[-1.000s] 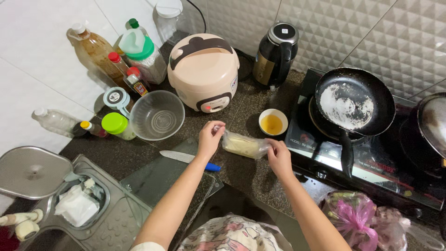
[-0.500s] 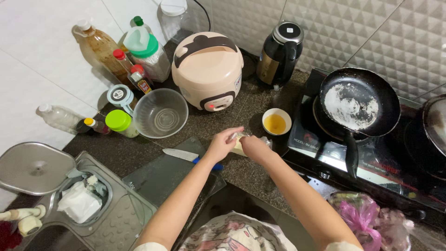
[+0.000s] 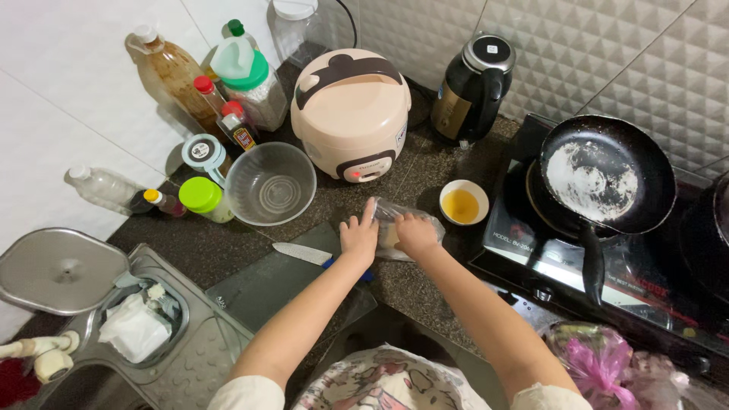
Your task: The person washes a frying pan in the sink, then moves to the stove and places the pan on a burner. They unwrap a block of butter, cut a portion with a knife, and add it to the pan. The person then pours a liquid from a small bowl into the pan and stirs the mixture with chopsticks.
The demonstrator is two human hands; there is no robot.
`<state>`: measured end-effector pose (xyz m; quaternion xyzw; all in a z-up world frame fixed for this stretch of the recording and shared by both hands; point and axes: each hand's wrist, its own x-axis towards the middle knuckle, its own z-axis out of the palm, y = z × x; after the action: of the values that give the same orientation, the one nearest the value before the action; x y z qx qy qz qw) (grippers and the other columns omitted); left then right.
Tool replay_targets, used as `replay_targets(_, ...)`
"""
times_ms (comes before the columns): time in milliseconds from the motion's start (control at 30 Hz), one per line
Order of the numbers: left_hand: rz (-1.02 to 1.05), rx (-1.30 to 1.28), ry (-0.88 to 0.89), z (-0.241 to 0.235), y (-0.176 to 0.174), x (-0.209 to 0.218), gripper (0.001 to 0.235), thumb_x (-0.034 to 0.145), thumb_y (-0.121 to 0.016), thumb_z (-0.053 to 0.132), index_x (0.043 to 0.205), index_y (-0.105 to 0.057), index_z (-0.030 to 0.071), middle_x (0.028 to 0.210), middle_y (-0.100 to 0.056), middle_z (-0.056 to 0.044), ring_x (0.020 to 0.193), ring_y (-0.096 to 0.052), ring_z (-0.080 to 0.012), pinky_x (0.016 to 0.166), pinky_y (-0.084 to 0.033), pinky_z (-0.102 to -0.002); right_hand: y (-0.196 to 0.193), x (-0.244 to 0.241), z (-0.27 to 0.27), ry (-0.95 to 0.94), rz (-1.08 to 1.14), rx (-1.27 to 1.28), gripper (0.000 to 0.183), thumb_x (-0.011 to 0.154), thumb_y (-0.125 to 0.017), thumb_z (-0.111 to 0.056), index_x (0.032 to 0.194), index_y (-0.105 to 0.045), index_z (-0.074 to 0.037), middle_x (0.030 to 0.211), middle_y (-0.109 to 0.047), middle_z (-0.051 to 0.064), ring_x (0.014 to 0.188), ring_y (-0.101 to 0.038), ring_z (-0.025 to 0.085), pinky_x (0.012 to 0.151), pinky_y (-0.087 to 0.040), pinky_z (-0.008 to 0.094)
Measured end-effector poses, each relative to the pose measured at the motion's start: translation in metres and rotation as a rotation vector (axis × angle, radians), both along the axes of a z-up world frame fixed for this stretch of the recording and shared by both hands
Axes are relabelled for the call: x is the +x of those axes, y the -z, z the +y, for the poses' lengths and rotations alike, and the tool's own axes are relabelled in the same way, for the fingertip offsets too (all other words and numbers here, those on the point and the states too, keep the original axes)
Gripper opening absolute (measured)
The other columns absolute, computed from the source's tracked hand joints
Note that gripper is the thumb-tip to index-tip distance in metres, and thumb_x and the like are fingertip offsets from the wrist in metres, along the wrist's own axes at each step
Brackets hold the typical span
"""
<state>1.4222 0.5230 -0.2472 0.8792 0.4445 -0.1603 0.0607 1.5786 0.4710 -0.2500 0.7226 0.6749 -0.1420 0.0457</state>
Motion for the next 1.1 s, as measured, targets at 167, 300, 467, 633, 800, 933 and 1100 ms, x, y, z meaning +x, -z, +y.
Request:
replay_targets(167,-0.097,-0.146,-0.105,0.023,0.041,-0.008,0.058,0.089,-0.071,0.013,0.144,-0.058,0.028,0.173,0.0,0.0,0.14,-0.036,-0.0359,0.11,-0.037,-0.059,0.008,-0.001,0.004,-0.009,0.038,-0.136,0.08,0.073,-0.09,-0.03,0.139,-0.048,-0.017,0.135,-0.056,0.012,0.127,-0.058,0.033,0.102,-0.05,0.046)
replay_targets(300,-0.244,-0.361,-0.135,0.042,0.076,-0.026,0.069,0.074,-0.084,0.015,0.138,-0.059,0.024,0.161,-0.019,-0.004,0.142,-0.031,-0.0377,0.11,-0.038,-0.056,0.017,-0.001,0.005,-0.07,0.11,-0.069,0.077,0.075,-0.088,-0.032,0.139,-0.048,-0.02,0.139,-0.054,0.013,0.127,-0.058,0.035,0.097,-0.054,0.046)
replay_targets(467,-0.764,-0.36,-0.046,0.059,0.132,-0.046,0.033,0.074,-0.084,0.017,0.104,-0.072,0.009,0.123,-0.059,-0.015,0.115,-0.059,-0.0344,0.1,-0.051,-0.045,0.017,0.002,0.009,-0.131,0.143,-0.064,0.071,0.079,-0.085,-0.036,0.139,-0.049,-0.028,0.137,-0.053,0.016,0.127,-0.057,0.038,0.097,-0.055,0.045)
replay_targets(633,-1.046,-0.924,-0.413,0.045,0.17,-0.028,0.018,0.091,-0.062,0.011,0.109,-0.063,0.007,0.096,-0.065,-0.004,0.087,-0.063,-0.0164,0.079,-0.054,-0.035,0.014,0.008,0.001,-0.1,0.229,0.032,0.075,0.076,-0.083,-0.03,0.142,-0.047,-0.03,0.131,-0.059,0.011,0.122,-0.061,0.035,0.091,-0.057,0.046)
replay_targets(800,-1.218,-1.151,-0.737,0.032,0.177,-0.012,0.006,0.1,-0.052,0.013,0.102,-0.056,0.008,0.091,-0.058,0.0,0.082,-0.058,-0.0113,0.075,-0.053,-0.031,0.014,0.014,-0.005,-0.116,0.344,0.21,0.073,0.073,-0.083,-0.028,0.137,-0.049,-0.02,0.127,-0.061,0.012,0.115,-0.064,0.036,0.089,-0.057,0.047)
replay_targets(933,-1.327,-1.096,-0.689,0.023,0.169,-0.011,0.005,0.097,-0.053,0.009,0.099,-0.057,0.01,0.092,-0.057,0.002,0.087,-0.058,-0.009,0.078,-0.053,-0.029,0.009,0.018,-0.01,-0.104,0.366,0.184,0.071,0.075,-0.083,-0.027,0.137,-0.049,-0.018,0.127,-0.06,0.012,0.115,-0.063,0.036,0.089,-0.056,0.047)
replay_targets(1100,-1.447,-1.26,-0.748,0.015,0.139,-0.004,0.006,0.097,-0.052,0.01,0.098,-0.057,0.014,0.095,-0.059,0.003,0.089,-0.058,-0.009,0.077,-0.049,-0.029,-0.007,0.027,-0.02,-0.115,0.47,0.258,0.068,0.076,-0.083,-0.025,0.135,-0.051,-0.012,0.128,-0.057,0.015,0.117,-0.061,0.038,0.092,-0.055,0.047)
